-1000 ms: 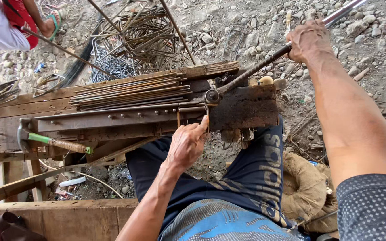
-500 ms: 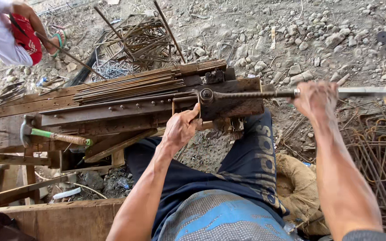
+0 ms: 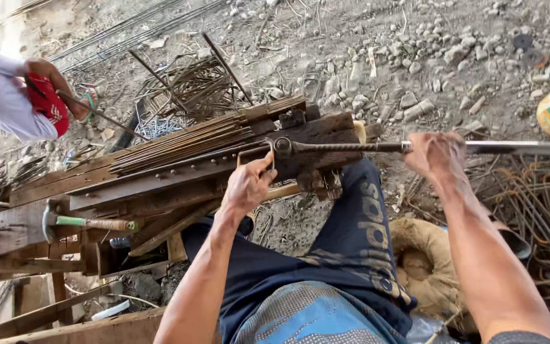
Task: The person uses a manual bending machine to shape thin metal rods into U-shaped stirrups. They repeatedly insert rods into the jig, rotate a crank to bend them, and remove the finished pieces.
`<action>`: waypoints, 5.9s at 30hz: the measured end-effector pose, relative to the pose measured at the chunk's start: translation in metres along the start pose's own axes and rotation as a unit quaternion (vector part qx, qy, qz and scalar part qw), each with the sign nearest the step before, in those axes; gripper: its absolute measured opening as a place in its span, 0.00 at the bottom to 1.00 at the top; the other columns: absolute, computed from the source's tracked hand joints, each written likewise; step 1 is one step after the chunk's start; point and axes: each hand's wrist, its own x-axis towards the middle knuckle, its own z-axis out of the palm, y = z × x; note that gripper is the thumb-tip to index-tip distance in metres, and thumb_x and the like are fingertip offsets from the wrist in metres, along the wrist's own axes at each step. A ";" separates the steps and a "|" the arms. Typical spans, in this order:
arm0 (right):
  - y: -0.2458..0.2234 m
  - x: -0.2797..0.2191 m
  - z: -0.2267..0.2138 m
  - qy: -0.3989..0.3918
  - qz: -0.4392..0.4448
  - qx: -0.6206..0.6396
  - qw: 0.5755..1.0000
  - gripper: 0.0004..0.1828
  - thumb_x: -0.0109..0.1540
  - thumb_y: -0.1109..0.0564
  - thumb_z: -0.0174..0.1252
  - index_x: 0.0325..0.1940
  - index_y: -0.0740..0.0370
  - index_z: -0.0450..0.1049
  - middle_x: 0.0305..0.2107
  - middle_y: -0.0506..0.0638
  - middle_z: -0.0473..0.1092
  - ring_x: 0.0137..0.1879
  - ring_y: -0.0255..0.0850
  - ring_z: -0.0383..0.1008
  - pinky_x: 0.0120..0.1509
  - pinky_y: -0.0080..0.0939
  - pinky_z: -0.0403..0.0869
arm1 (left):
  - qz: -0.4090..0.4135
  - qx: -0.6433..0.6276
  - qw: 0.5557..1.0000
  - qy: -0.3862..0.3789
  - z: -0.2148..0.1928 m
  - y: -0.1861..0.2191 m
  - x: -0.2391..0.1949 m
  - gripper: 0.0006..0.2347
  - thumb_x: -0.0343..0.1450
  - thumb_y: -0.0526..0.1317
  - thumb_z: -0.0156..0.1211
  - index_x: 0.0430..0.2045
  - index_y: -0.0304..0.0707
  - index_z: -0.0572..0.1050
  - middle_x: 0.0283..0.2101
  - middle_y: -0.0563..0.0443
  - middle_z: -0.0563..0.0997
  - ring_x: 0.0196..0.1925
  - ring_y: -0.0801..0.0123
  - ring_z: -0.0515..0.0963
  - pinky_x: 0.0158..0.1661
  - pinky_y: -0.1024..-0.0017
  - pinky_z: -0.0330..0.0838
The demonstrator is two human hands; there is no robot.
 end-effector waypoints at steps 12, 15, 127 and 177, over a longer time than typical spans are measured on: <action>-0.038 -0.131 0.004 -0.001 0.049 0.215 0.975 0.15 0.65 0.46 0.58 0.33 0.58 0.74 0.17 0.47 0.71 0.25 0.42 0.72 0.48 0.46 0.72 | 0.003 -0.025 0.999 0.023 0.000 0.003 -0.008 0.18 0.71 0.42 0.57 0.58 0.48 0.73 0.44 0.40 0.82 0.49 0.42 0.80 0.46 0.49 0.73; -0.045 -0.138 -0.003 -0.052 0.082 0.190 0.977 0.19 0.62 0.38 0.55 0.31 0.53 0.72 0.22 0.48 0.75 0.34 0.43 0.80 0.51 0.45 0.70 | 0.011 -0.042 0.999 0.017 -0.006 0.014 -0.008 0.18 0.73 0.42 0.56 0.59 0.44 0.73 0.42 0.41 0.83 0.44 0.48 0.83 0.45 0.55 0.75; -0.005 -0.009 0.035 0.014 0.068 0.010 0.997 0.26 0.64 0.26 0.49 0.25 0.44 0.68 0.17 0.37 0.69 0.22 0.29 0.67 0.35 0.32 0.68 | -0.015 0.096 0.972 0.215 -0.125 -0.203 0.031 0.04 0.64 0.38 0.72 0.29 0.43 0.83 0.45 0.48 0.82 0.51 0.53 0.74 0.47 0.52 0.66; 0.011 0.056 0.039 0.069 0.045 0.008 0.997 0.34 0.64 0.17 0.44 0.22 0.43 0.67 0.15 0.35 0.65 0.26 0.31 0.63 0.51 0.36 0.63 | 0.251 0.194 0.923 0.217 -0.075 -0.101 -0.010 0.15 0.69 0.24 0.56 0.48 0.37 0.79 0.42 0.48 0.75 0.43 0.59 0.72 0.42 0.64 0.60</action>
